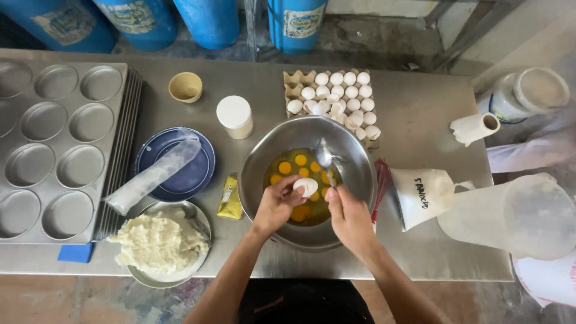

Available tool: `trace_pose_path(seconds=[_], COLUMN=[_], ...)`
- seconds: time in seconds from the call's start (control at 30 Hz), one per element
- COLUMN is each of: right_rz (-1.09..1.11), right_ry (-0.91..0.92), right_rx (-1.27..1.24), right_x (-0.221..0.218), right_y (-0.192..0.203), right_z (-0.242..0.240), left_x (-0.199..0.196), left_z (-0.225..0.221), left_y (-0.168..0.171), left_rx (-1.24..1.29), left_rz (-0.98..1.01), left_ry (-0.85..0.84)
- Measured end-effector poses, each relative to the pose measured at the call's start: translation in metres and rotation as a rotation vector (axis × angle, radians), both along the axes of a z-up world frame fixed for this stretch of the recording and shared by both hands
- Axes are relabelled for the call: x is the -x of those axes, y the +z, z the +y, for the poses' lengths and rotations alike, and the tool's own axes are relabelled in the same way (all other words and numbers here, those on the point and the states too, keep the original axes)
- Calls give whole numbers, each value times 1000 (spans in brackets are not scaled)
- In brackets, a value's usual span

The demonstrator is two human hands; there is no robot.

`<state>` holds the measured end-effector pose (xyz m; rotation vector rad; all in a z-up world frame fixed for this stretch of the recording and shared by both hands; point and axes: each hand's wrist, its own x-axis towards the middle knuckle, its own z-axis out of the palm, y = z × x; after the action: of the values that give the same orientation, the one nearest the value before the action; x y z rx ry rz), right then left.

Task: The person cracks eggs one at a time into a large metal mixing bowl, tapping each egg with a spoon and pulling the shells apart by hand, discarding shells on the table. After cracking many eggs, the person lifts the bowl and reaches for a plastic pitcher of water.

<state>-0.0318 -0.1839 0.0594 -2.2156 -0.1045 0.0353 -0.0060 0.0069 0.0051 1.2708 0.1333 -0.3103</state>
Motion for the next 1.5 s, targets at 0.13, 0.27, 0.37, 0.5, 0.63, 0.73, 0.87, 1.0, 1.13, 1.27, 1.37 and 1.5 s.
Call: trace_pose_path(seconds=[0.13, 0.27, 0.37, 0.5, 0.63, 0.73, 0.87, 1.0, 1.13, 1.27, 1.37, 1.5], right_rz=[-85, 57, 172, 269, 327, 374, 373, 353, 336, 243, 88, -50], right_ry=[-34, -13, 133, 248, 226, 218, 223, 201, 189, 237, 300, 318], right_rx=[-11, -22, -132, -124, -92, -197, -175, 113, 111, 104, 177, 162], right_x=[-7, -25, -35, -43, -47, -48, -46, -46, -45, -43, -41, -40], right_y=[-7, -27, -36, -30, -16, -15, -4, -5, -13, -18, -21, -7], right_z=[2, -3, -12, -16, -17, -19, -15, -11, -15, -23, -26, -22], left_x=[1, -1, -5, -12, -20, -20, -13, -9, -12, -13, -14, -23], left_z=[3, 7, 6, 7, 7, 6, 3, 0, 4, 10, 10, 11], left_y=[-1, 8, 3, 9, 27, 31, 41, 42, 29, 29, 31, 40], left_rx=[8, -47, -77, -280, -492, -427, -460, -610, -624, -553, -787, -802], left_rz=[-84, -92, -112, -201, -208, -227, -187, -238, -240, -270, -521, -572], left_ry=[-17, -51, -110, -212, -313, -343, -375, -364, -336, -377, -440, -457])
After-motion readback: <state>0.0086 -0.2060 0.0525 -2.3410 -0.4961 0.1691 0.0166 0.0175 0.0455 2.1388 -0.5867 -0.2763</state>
